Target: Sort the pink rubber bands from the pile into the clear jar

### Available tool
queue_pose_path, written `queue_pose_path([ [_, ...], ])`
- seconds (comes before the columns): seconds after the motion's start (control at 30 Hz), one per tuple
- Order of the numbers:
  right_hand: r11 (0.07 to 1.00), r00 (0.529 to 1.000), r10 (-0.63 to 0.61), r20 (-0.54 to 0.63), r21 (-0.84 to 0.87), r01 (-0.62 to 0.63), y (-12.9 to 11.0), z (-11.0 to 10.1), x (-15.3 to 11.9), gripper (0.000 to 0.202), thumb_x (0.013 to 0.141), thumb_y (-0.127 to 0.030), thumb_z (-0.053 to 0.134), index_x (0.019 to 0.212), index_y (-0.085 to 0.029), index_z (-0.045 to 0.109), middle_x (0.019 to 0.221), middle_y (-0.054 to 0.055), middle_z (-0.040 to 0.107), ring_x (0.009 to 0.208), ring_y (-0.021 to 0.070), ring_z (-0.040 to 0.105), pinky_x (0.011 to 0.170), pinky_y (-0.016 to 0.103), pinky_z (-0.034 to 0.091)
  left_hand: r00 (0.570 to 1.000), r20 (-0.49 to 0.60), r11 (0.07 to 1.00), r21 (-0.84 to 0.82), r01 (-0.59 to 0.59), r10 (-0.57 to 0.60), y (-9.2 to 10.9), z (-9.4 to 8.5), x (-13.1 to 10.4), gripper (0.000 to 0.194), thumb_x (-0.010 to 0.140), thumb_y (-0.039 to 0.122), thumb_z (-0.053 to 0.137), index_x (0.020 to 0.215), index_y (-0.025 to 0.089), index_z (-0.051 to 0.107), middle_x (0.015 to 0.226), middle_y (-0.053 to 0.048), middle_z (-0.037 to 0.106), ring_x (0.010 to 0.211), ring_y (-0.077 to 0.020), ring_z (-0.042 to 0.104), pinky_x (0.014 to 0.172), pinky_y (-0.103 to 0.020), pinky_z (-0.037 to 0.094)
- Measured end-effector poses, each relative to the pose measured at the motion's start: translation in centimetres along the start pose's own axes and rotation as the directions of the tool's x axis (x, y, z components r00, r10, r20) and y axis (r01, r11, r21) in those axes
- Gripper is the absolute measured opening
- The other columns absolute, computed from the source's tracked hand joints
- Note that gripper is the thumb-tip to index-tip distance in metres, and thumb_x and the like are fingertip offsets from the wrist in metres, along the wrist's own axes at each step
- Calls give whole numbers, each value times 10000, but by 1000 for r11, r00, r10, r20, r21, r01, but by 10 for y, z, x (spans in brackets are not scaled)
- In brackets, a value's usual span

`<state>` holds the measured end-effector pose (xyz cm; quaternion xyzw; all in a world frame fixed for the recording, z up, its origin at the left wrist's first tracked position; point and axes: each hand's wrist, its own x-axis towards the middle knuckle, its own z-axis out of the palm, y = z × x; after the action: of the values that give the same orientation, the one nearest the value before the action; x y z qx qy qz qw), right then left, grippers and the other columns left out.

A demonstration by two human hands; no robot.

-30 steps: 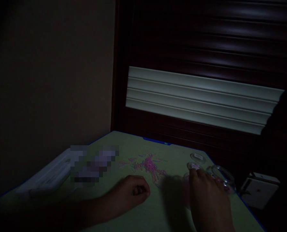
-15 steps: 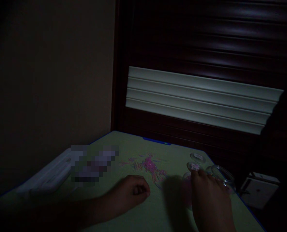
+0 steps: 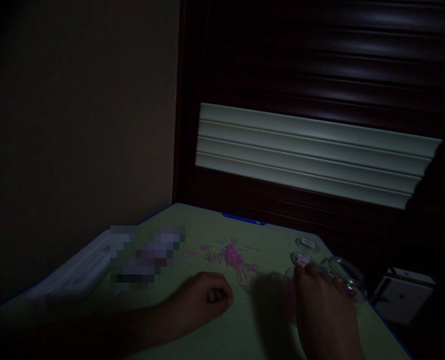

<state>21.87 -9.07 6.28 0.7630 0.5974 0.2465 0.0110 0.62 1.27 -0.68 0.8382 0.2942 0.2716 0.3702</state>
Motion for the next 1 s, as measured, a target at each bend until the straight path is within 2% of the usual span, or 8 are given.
queue_pose_path([
  [0.1,1000,999,-24,-43,19,25,1,2,1,397,764,8,395,1010,-145,668,963,146,678,787,265,660,617,344,472,1000,5,1000,1,-1,1,0,0,-1,158,778,256,546,827,200,685,790,16,661,683,-124,580,575,-195,397],
  [0.2,988,982,-133,-134,58,141,0,1,2,404,756,-11,439,1068,-158,650,1035,140,666,884,278,642,710,369,477,1000,6,1000,5,-5,5,0,-1,0,160,781,253,542,834,200,684,795,17,659,682,-122,581,575,-194,396],
  [0.33,948,937,-279,-211,97,304,-13,3,3,328,731,-8,502,914,-213,681,850,69,685,763,232,642,656,318,444,1000,-5,1000,11,-17,17,0,0,1,157,775,240,541,829,204,684,786,21,657,680,-120,578,581,-194,397],
  [0.5,859,864,-411,-291,194,474,-38,24,6,240,666,12,579,689,-215,650,646,-1,634,595,162,600,547,253,361,1000,5,1000,-1,-7,7,1,0,2,164,774,243,545,836,185,686,786,7,656,685,-124,577,580,-197,397],
  [0.6,813,854,-468,-227,268,517,-43,30,6,244,638,24,604,689,-210,651,658,-9,640,578,137,592,520,228,341,1000,11,1000,-2,-19,19,1,0,3,157,776,233,543,831,186,683,793,8,655,692,-123,577,586,-198,398],
  [0.73,801,868,-487,-99,345,489,-42,21,6,241,693,25,594,722,-204,662,709,-2,659,621,126,607,545,206,361,999,13,997,55,-53,53,-1,-6,7,149,793,236,538,840,193,673,800,9,645,686,-122,571,586,-200,396],
  [0.93,805,868,-494,-40,356,475,-41,16,6,198,716,-25,617,769,-203,685,752,20,677,671,153,627,573,212,393,981,-24,906,387,-171,195,-5,-34,17,165,839,165,466,791,175,624,817,-17,613,732,-136,564,678,-222,409],
  [1.0,806,874,-484,-42,367,464,-42,14,5,203,737,-30,591,764,-207,686,746,17,676,649,141,622,565,206,394,980,-30,853,497,-157,198,-5,-44,20,199,872,176,434,806,176,622,850,-35,616,793,-155,573,741,-242,414],
])
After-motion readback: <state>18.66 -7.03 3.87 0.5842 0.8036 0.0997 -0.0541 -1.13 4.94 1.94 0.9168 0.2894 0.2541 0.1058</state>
